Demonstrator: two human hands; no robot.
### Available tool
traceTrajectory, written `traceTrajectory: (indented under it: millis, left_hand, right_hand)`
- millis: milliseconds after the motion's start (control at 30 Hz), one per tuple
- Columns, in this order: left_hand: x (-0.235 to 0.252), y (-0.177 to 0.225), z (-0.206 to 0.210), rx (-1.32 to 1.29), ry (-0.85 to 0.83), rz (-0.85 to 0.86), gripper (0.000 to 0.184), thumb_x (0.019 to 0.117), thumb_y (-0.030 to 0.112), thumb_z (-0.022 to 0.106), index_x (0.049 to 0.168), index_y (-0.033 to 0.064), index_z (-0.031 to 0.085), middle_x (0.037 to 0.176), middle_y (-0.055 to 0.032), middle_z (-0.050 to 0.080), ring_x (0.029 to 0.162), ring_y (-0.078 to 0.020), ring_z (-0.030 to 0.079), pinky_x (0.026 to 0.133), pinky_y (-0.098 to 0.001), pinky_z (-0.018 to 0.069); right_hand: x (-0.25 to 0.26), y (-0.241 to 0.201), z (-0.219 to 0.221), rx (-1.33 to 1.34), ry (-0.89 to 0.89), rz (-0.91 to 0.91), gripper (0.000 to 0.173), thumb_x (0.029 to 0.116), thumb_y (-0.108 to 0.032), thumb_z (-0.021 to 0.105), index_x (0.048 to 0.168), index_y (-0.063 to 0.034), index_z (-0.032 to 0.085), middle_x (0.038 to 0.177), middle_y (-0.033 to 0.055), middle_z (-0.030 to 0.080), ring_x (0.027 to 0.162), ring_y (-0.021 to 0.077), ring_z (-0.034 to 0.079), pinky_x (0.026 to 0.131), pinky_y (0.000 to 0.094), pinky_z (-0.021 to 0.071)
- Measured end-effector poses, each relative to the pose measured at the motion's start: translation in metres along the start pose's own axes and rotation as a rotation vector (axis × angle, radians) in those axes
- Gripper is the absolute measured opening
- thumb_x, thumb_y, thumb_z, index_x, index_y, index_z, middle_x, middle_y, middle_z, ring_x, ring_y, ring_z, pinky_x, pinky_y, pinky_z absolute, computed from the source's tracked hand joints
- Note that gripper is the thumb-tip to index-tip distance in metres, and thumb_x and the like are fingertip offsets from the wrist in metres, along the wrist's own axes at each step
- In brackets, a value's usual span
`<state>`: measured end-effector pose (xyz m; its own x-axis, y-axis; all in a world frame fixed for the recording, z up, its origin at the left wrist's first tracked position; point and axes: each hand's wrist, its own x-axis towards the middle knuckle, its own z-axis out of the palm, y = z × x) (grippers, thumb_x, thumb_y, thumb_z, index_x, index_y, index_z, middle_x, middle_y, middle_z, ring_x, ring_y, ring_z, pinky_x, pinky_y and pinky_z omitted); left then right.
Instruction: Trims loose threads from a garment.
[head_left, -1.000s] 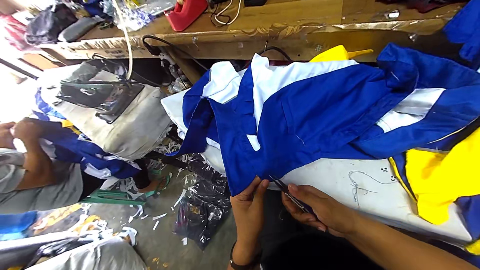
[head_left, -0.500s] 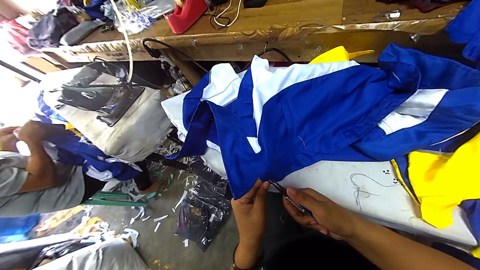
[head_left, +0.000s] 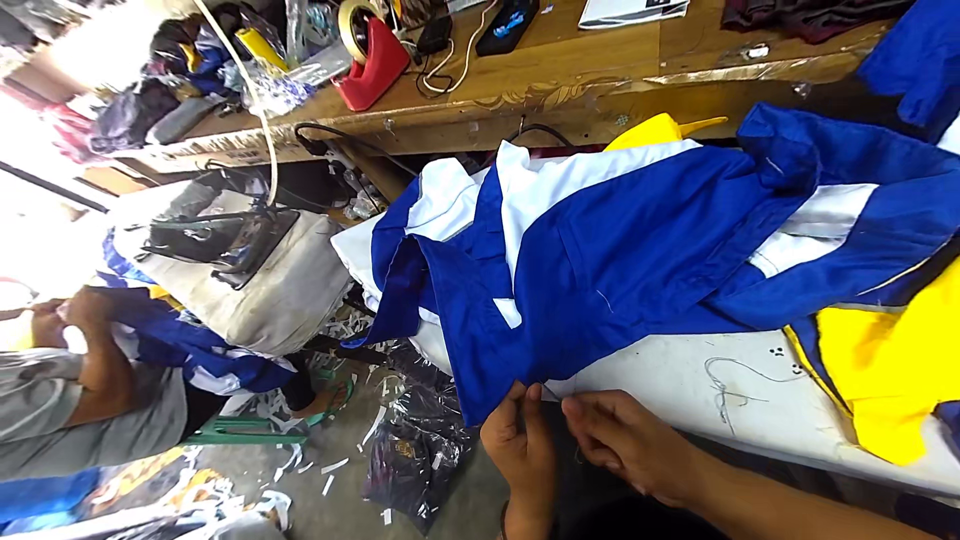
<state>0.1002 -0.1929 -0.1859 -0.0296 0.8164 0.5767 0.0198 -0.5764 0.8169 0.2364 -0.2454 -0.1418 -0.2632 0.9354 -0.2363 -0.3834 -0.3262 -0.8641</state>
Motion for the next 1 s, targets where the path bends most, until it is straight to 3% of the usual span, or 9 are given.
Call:
traceTrajectory:
  millis: [133,267,400,467,567,667,733,900,1000]
  left_hand:
    - [-0.001,-0.001,0.001,-0.002,0.004,-0.002,0.013,0.1008,0.010,0.060,0.095,0.0042,0.070,0.085,0.0099,0.071,0.082,0.0045,0.067,0.078,-0.0153,0.0569]
    - [-0.001,0.001,0.001,0.000,0.003,-0.002,0.014,0.1013,0.011,0.060,0.094,0.0055,0.070,0.085,0.0106,0.071,0.082,0.0050,0.067,0.077,-0.0145,0.0567]
    - [-0.001,0.001,0.000,0.003,0.003,0.004,0.015,0.1025,0.013,0.059,0.095,0.0055,0.069,0.086,0.0104,0.071,0.083,0.0046,0.067,0.078,-0.0153,0.0567]
    - [-0.001,0.000,0.000,0.012,0.000,0.002,0.015,0.1023,0.011,0.058,0.094,0.0045,0.069,0.085,0.0098,0.070,0.082,0.0046,0.066,0.078,-0.0149,0.0564]
    - [-0.001,0.000,0.000,0.020,-0.003,0.002,0.015,0.1018,0.010,0.058,0.094,0.0036,0.069,0.084,0.0090,0.071,0.081,0.0044,0.067,0.077,-0.0146,0.0567]
    - [-0.001,0.001,0.000,0.024,-0.002,0.000,0.015,0.1024,0.010,0.058,0.095,0.0036,0.069,0.085,0.0092,0.071,0.082,0.0045,0.067,0.078,-0.0149,0.0565]
    - [-0.001,0.000,0.000,0.010,-0.003,-0.008,0.015,0.1023,0.010,0.057,0.095,0.0029,0.069,0.086,0.0090,0.071,0.082,0.0042,0.067,0.077,-0.0149,0.0566]
    - [0.000,0.000,0.000,0.009,-0.009,-0.008,0.015,0.1014,0.008,0.057,0.092,0.0040,0.068,0.081,0.0096,0.070,0.077,0.0051,0.066,0.073,-0.0137,0.0563]
    - [0.000,0.000,-0.001,0.019,-0.014,0.000,0.016,0.1022,0.010,0.058,0.093,0.0037,0.068,0.084,0.0098,0.070,0.081,0.0053,0.066,0.076,-0.0141,0.0559]
  right_hand:
    - [0.003,0.001,-0.008,0.467,-0.261,0.208,0.046,0.1085,-0.050,0.039,0.080,-0.0173,0.054,0.057,-0.0102,0.041,0.038,-0.0045,0.035,0.036,0.0106,0.0327]
    - [0.004,0.011,-0.002,-0.154,0.051,-0.136,0.037,0.1063,-0.039,0.053,0.076,-0.0188,0.055,0.058,-0.0138,0.041,0.047,-0.0059,0.037,0.044,0.0126,0.0296]
    - [0.004,0.003,-0.006,0.374,-0.229,0.149,0.045,0.1074,-0.051,0.043,0.080,-0.0182,0.056,0.057,-0.0112,0.042,0.039,-0.0054,0.037,0.035,0.0106,0.0328]
    - [0.004,0.003,-0.004,0.204,-0.137,0.078,0.043,0.1090,-0.044,0.042,0.077,-0.0184,0.055,0.056,-0.0116,0.041,0.040,-0.0054,0.035,0.036,0.0106,0.0295]
    - [0.007,0.014,0.000,-0.226,0.110,-0.176,0.037,0.1043,-0.040,0.056,0.074,-0.0180,0.055,0.057,-0.0132,0.040,0.047,-0.0052,0.036,0.045,0.0136,0.0294]
    - [0.005,0.003,-0.003,0.268,-0.178,0.095,0.044,0.1096,-0.044,0.041,0.077,-0.0183,0.054,0.056,-0.0116,0.041,0.040,-0.0058,0.035,0.037,0.0099,0.0305]
    - [0.007,0.003,-0.006,0.526,-0.306,0.220,0.046,0.1080,-0.051,0.040,0.080,-0.0175,0.054,0.057,-0.0098,0.042,0.038,-0.0040,0.037,0.036,0.0110,0.0343]
    - [0.008,0.014,0.000,-0.198,0.095,-0.155,0.036,0.1049,-0.038,0.055,0.075,-0.0179,0.055,0.057,-0.0132,0.040,0.047,-0.0050,0.037,0.045,0.0137,0.0296]
    - [0.006,0.004,-0.005,0.303,-0.193,0.116,0.043,0.1089,-0.045,0.042,0.078,-0.0178,0.055,0.057,-0.0112,0.042,0.039,-0.0056,0.036,0.036,0.0100,0.0309]
